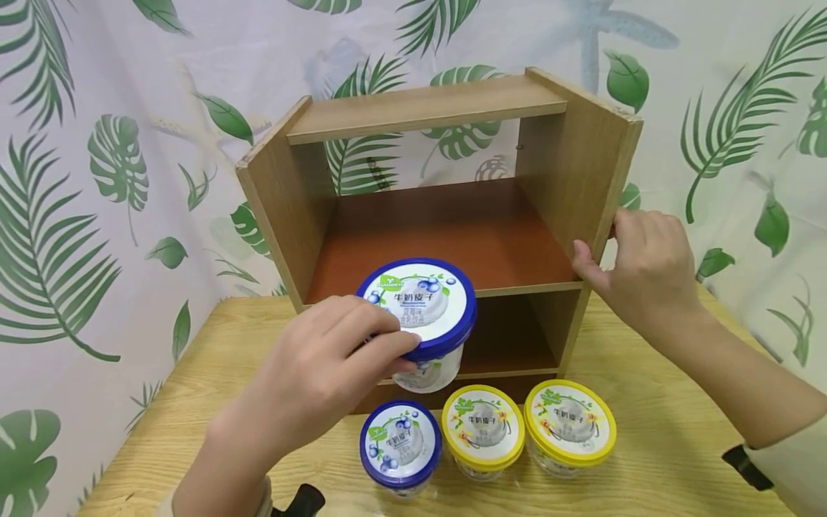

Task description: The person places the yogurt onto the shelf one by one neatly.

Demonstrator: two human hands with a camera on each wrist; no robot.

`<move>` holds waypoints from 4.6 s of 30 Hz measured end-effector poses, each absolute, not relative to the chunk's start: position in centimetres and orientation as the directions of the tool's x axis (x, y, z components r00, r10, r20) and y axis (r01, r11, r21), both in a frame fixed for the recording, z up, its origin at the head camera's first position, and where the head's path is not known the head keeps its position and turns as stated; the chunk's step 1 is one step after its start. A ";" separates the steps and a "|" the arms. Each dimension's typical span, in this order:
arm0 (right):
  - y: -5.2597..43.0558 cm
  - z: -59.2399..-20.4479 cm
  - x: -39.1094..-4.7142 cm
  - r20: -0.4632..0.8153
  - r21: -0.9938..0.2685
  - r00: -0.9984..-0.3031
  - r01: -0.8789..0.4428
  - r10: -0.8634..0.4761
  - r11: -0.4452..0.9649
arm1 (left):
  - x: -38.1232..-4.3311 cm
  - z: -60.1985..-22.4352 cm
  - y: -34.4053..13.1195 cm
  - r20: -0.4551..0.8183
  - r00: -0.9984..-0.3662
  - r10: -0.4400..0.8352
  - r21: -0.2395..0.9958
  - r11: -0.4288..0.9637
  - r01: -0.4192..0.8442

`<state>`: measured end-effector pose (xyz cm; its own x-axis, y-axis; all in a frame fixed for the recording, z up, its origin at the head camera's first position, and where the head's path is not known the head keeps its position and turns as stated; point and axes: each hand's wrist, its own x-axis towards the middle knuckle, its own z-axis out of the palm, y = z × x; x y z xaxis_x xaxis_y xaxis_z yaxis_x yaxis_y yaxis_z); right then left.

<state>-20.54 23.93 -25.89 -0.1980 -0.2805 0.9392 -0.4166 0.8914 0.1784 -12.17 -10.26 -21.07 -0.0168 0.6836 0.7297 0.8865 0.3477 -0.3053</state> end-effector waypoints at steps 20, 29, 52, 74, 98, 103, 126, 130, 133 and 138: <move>23.9 -26.1 -20.8 0.945 0.160 -0.196 -0.424 -0.263 0.892 | -15.7 -20.5 -8.1 0.751 -0.017 0.660 -0.306 0.371 0.877; 23.8 -26.2 -20.8 0.951 0.151 -0.183 -0.429 -0.250 0.891 | -16.2 -19.6 -7.0 0.764 -0.017 0.645 -0.292 0.370 0.882; 23.8 -26.0 -20.6 0.937 0.162 -0.222 -0.407 -0.269 0.899 | -19.5 -19.6 -3.7 0.733 -0.142 0.665 -0.255 0.463 0.849; 23.9 -25.9 -20.4 0.926 0.162 -0.257 -0.393 -0.277 0.905 | -22.1 -19.9 1.0 0.706 -0.353 0.613 -0.183 0.640 0.746; 23.9 -25.7 -20.2 0.920 0.171 -0.267 -0.389 -0.288 0.905 | -22.5 -19.5 3.7 0.674 -0.459 0.579 -0.153 0.717 0.680; 23.9 -25.6 -20.3 0.923 0.176 -0.253 -0.393 -0.290 0.902 | -22.6 -19.3 3.3 0.661 -0.457 0.595 -0.120 0.685 0.719; 23.7 -25.8 -20.4 0.928 0.163 -0.247 -0.406 -0.280 0.899 | -20.4 -21.2 1.3 0.754 -0.328 0.569 -0.198 0.673 0.713; 23.7 -25.9 -20.4 0.926 0.162 -0.252 -0.405 -0.280 0.900 | -19.8 -21.6 1.2 0.749 -0.321 0.580 -0.195 0.656 0.729; 23.8 -25.9 -20.3 0.924 0.164 -0.259 -0.398 -0.282 0.902 | -19.4 -21.8 1.0 0.744 -0.322 0.585 -0.188 0.646 0.740; 23.8 -25.7 -20.2 0.922 0.161 -0.268 -0.392 -0.281 0.905 | -19.0 -22.1 0.4 0.737 -0.347 0.581 -0.172 0.657 0.734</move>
<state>-20.22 23.78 -25.74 -0.2682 -0.2806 0.9216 -0.3924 0.9055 0.1615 -19.00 0.42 -22.11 -0.3466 0.5806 0.7367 0.7339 0.6570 -0.1724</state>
